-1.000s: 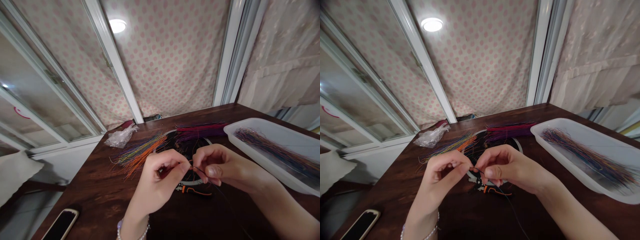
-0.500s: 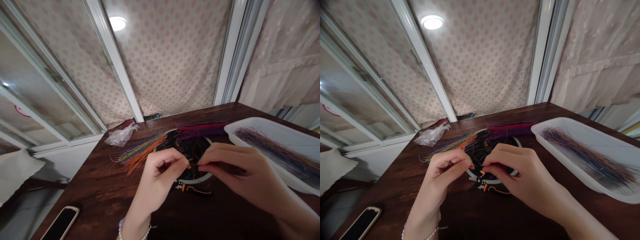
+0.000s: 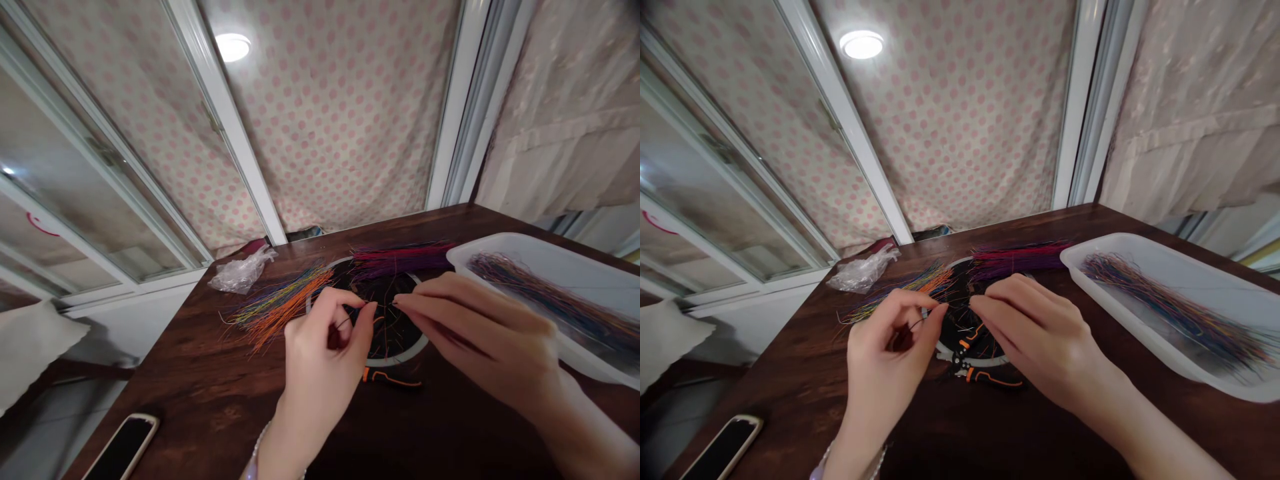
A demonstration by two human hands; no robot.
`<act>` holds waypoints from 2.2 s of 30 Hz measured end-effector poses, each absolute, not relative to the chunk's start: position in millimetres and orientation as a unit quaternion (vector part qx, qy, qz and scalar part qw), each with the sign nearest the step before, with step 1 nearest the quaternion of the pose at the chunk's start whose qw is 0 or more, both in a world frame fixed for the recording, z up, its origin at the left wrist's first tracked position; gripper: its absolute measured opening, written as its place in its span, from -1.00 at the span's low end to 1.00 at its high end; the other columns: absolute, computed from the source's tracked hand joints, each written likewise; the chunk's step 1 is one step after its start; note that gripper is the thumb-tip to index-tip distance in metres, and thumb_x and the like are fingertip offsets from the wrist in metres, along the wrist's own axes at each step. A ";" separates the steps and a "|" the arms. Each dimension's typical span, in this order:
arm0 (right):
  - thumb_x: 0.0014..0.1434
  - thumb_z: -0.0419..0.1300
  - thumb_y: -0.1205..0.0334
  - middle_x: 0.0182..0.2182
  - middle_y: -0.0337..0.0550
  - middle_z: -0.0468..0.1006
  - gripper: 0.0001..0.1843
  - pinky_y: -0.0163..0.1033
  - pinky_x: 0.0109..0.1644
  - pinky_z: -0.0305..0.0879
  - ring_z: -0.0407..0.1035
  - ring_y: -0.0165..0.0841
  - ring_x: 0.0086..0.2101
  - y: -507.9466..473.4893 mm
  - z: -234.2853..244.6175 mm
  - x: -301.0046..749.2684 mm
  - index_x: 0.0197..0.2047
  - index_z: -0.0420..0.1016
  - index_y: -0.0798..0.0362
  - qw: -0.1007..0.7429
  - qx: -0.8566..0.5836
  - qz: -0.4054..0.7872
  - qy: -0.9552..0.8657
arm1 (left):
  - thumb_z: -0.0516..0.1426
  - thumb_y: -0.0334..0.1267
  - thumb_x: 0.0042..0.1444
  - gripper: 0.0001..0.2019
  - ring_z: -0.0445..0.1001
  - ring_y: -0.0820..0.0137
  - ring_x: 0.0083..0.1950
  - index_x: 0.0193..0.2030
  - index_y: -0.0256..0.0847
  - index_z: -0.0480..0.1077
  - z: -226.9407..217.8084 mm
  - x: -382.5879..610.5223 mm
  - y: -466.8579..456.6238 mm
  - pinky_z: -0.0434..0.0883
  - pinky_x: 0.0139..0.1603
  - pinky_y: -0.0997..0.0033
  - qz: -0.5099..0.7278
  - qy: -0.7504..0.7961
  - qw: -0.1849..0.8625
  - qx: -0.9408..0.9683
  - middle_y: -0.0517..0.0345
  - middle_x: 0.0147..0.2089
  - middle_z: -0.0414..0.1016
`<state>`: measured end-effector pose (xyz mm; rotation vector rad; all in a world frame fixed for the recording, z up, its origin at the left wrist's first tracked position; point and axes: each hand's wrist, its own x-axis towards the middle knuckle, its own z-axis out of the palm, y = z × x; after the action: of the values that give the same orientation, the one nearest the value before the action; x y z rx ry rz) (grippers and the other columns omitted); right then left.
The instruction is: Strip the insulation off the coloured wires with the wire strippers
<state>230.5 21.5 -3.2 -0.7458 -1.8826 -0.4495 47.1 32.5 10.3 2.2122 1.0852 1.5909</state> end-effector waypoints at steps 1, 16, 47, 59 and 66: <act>0.17 0.26 0.60 -0.33 -0.13 0.56 -0.79 -0.31 -0.23 0.46 0.48 -0.41 -0.35 22.5 -2.6 229.8 -0.18 0.54 0.15 0.512 -0.315 -0.184 -0.778 | 0.20 -0.41 0.20 -0.91 0.10 0.63 -0.65 -0.34 -0.25 0.41 8.2 47.2 32.7 0.10 -0.63 0.58 0.538 0.350 0.014 0.767 0.45 -0.64 0.15; 0.18 0.24 0.61 -0.32 -0.08 0.57 -0.78 -0.28 -0.22 0.47 0.49 -0.38 -0.33 26.1 -2.8 233.2 -0.15 0.53 0.17 0.505 -0.318 -0.199 -0.778 | 0.17 -0.49 0.22 -0.89 0.22 0.57 -0.61 -0.25 -0.34 0.54 1.1 46.6 37.2 0.16 -0.57 0.50 0.512 0.298 -0.073 0.802 0.27 -0.58 0.41; 0.21 0.21 0.57 -0.31 -0.05 0.58 -0.72 -0.21 -0.31 0.50 0.46 -0.35 -0.35 24.3 -13.3 230.2 -0.04 0.53 0.13 0.529 -0.280 -0.217 -0.771 | 0.21 -0.21 0.13 -0.75 0.01 0.61 -0.73 -0.54 -0.23 0.47 9.6 44.2 42.8 -0.07 -0.71 0.50 0.484 0.324 0.481 0.655 0.34 -0.76 0.18; 0.18 0.29 0.48 -0.32 -0.16 0.61 -0.80 -0.29 -0.34 0.53 0.51 -0.39 -0.39 26.1 1.4 224.5 -0.18 0.56 -0.01 0.592 -0.368 -0.107 -0.708 | 0.09 -0.44 0.22 -0.77 0.26 0.57 -0.64 -0.40 -0.24 0.52 14.8 40.3 37.8 0.21 -0.64 0.55 0.483 0.286 0.311 0.767 0.25 -0.60 0.43; 0.14 0.30 0.41 -0.39 -0.19 0.62 -0.89 -0.36 -0.34 0.51 0.55 -0.37 -0.37 26.4 5.1 229.9 -0.34 0.58 0.00 0.615 -0.337 0.148 -0.698 | 0.02 -0.61 0.20 -0.72 0.49 0.51 -0.49 -0.22 -0.24 0.50 11.1 31.1 43.4 0.40 -0.47 0.52 0.478 0.207 -0.005 0.854 0.22 -0.45 0.58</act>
<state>229.9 26.4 5.1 -0.7764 -1.6074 0.3418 31.1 43.4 11.1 2.6900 0.6521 1.5054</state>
